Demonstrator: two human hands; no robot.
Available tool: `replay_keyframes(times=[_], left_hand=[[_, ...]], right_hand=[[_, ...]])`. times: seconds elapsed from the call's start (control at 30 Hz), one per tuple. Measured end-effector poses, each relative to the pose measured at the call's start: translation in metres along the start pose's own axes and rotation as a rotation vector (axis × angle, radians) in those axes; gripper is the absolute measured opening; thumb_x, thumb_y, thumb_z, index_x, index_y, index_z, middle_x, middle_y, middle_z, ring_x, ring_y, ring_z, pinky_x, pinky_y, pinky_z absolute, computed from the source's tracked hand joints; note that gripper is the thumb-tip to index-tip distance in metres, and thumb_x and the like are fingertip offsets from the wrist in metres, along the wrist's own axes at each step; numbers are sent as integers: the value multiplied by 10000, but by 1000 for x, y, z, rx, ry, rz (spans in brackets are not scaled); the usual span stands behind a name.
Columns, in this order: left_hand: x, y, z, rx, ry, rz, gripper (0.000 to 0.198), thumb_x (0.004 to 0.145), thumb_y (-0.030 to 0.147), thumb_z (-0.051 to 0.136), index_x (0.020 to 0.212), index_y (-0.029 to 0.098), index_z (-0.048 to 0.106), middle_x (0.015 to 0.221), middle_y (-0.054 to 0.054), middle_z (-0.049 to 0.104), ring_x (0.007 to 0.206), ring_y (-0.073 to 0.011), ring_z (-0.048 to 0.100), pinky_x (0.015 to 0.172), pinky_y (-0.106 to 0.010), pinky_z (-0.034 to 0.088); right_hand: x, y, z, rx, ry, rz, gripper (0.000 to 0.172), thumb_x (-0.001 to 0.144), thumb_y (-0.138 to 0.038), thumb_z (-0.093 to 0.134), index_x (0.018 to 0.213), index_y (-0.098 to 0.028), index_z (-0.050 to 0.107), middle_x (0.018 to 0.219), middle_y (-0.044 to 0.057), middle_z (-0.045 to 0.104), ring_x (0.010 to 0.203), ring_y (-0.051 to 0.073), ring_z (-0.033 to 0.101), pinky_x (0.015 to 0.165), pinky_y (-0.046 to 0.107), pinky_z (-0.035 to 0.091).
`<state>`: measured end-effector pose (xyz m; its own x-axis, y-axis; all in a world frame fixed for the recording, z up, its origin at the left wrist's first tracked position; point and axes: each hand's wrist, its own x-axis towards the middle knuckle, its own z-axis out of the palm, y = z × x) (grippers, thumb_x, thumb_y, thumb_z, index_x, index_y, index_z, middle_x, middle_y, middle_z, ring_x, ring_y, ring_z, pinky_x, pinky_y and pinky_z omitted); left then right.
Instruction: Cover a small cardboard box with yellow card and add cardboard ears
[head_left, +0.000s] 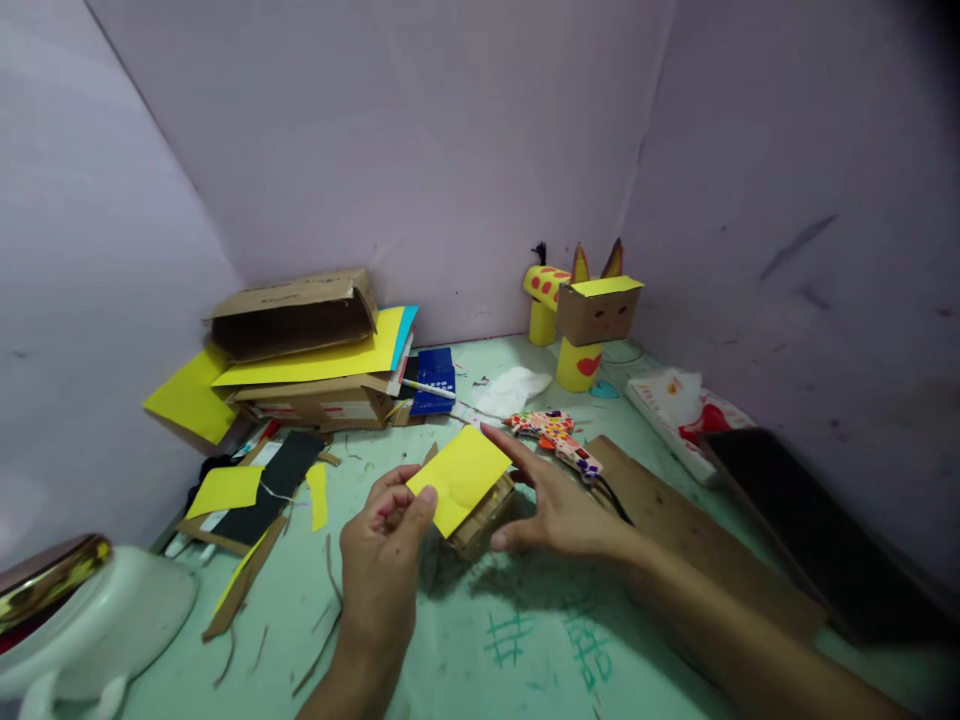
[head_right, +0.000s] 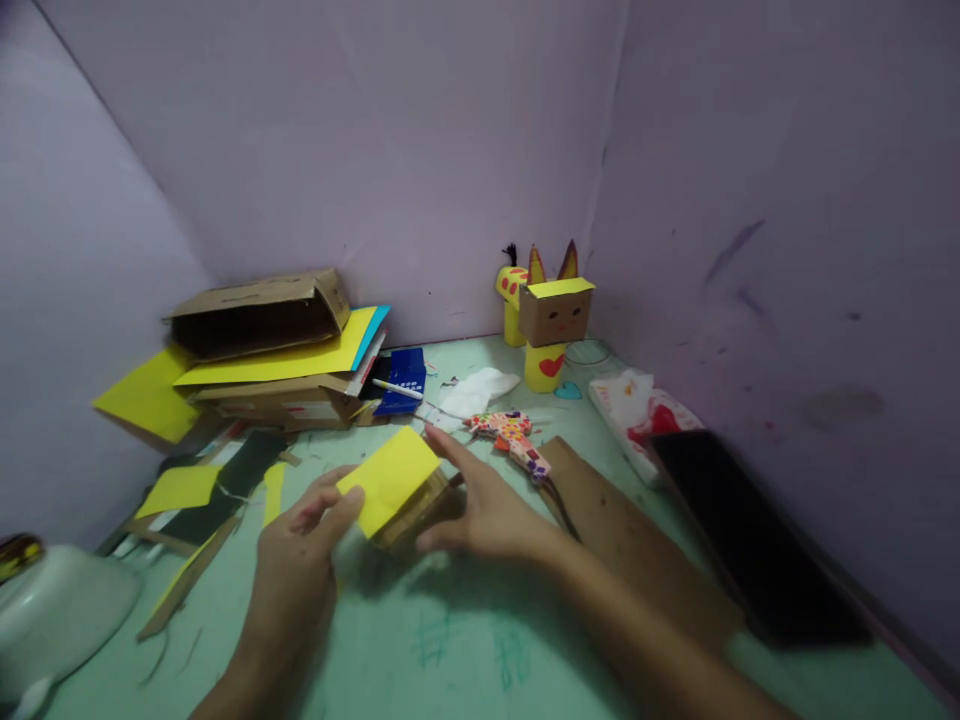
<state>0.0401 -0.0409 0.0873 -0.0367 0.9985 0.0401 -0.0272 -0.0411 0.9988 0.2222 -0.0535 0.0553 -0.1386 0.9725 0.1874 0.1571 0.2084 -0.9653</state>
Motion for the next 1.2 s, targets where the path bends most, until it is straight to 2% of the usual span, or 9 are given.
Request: replay_keyframes(times=[0.1, 0.23, 0.5, 0.6, 0.73, 0.8, 1.0, 1.13, 1.2], left_hand=[[2, -3, -1, 61, -12, 34, 275, 664, 344, 683, 536, 143, 547, 1065, -71, 568, 831, -164, 575, 643, -226, 472], [6, -5, -1, 29, -57, 49, 273, 671, 316, 677, 523, 152, 516, 1018, -57, 581, 852, -164, 566, 672, -227, 476], [1, -3, -2, 152, -47, 73, 271, 669, 314, 656, 515, 160, 495, 987, -70, 593, 810, -165, 562, 616, -225, 461], [1, -2, -1, 187, -36, 75, 264, 649, 316, 655, 502, 162, 497, 975, -82, 601, 813, -176, 571, 617, -230, 469], [1, 2, 1, 198, -57, 84, 254, 641, 309, 643, 496, 169, 487, 964, -83, 609, 785, -176, 583, 607, -240, 480], [0, 4, 2, 226, -68, 84, 250, 640, 308, 633, 493, 174, 481, 944, -82, 616, 764, -174, 587, 605, -247, 483], [-1, 3, 2, 280, -91, 88, 245, 652, 307, 610, 507, 178, 460, 947, -75, 623, 773, -175, 606, 637, -262, 497], [-2, -8, 0, 266, -38, 73, 186, 668, 300, 633, 766, 184, 524, 989, -85, 623, 840, -204, 626, 713, -336, 520], [-3, -13, -1, 357, 44, 201, 282, 701, 274, 621, 945, 185, 510, 1047, -107, 604, 933, -229, 610, 797, -400, 505]], right_hand=[[-3, -4, 6, -52, 44, -52, 918, 573, -238, 808, 1378, -297, 371, 1425, 75, 404, 1305, 293, 354, 1104, 477, 194], [-3, -7, 7, -81, 59, -82, 837, 555, -220, 814, 1312, -302, 468, 1351, 71, 487, 1260, 302, 407, 1086, 469, 235], [-4, -10, 9, -111, 126, -18, 822, 520, -204, 813, 1277, -273, 498, 1298, 84, 514, 1209, 298, 444, 1047, 470, 279], [-4, -14, 7, -43, 85, 0, 844, 510, -335, 827, 1282, -249, 495, 1297, 99, 516, 1187, 315, 459, 1027, 479, 303], [-1, -16, 6, 145, 78, 108, 621, 758, -615, 534, 1243, -228, 539, 1305, 96, 527, 1205, 286, 455, 1035, 452, 293], [2, -15, 8, 153, 129, 138, 564, 824, -614, 431, 1216, -231, 567, 1317, 75, 525, 1226, 269, 437, 1056, 430, 262], [4, -12, 13, -32, 139, 204, 533, 816, -494, 501, 1268, -211, 514, 1319, 78, 520, 1129, 287, 504, 991, 449, 334], [1, -13, 15, -171, 167, 143, 484, 853, -441, 431, 1260, -194, 513, 1275, 96, 543, 1128, 277, 497, 994, 421, 331], [0, -13, 18, -199, 176, 139, 494, 864, -431, 400, 1280, -179, 488, 1294, 110, 524, 1150, 275, 485, 1001, 419, 328]])
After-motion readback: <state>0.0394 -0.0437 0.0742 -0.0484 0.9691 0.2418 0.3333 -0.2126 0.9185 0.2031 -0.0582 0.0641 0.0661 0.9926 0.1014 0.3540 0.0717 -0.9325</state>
